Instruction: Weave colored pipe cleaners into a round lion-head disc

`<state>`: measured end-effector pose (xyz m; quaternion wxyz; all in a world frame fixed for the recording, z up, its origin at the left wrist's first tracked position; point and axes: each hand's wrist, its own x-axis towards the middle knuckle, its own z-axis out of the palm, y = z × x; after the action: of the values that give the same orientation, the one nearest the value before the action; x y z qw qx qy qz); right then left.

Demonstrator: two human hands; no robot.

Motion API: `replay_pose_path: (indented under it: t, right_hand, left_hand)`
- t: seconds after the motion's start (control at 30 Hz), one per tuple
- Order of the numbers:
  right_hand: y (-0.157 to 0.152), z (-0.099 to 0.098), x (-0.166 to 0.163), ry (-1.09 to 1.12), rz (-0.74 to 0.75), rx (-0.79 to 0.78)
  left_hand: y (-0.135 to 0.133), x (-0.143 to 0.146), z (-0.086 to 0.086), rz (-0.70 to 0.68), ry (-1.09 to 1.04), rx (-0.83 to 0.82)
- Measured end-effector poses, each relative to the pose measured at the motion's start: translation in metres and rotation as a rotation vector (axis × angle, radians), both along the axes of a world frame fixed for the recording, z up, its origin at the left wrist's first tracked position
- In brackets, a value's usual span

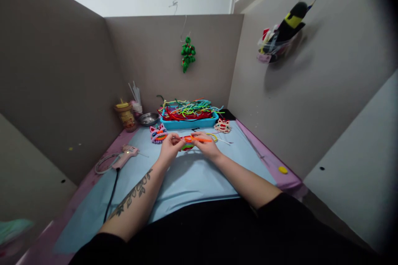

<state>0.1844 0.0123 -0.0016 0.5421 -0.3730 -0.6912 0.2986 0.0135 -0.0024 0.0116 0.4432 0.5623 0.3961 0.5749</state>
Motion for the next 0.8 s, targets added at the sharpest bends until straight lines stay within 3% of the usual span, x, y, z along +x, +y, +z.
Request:
replay_pose_path:
  t: [0.13, 0.5, 0.8]
  right_hand:
    - [0.003, -0.001, 0.001, -0.022, 0.064, -0.098]
    - [0.006, -0.009, -0.003, 0.207, 0.162, -0.212]
    - [0.015, -0.015, 0.000, 0.104, -0.029, -0.137]
  left_hand:
    - [-0.002, 0.001, 0.003, -0.003, 0.006, -0.004]
    - [-0.006, 0.004, 0.004, -0.005, 0.052, -0.006]
    - [-0.003, 0.003, 0.003, 0.057, 0.027, -0.005]
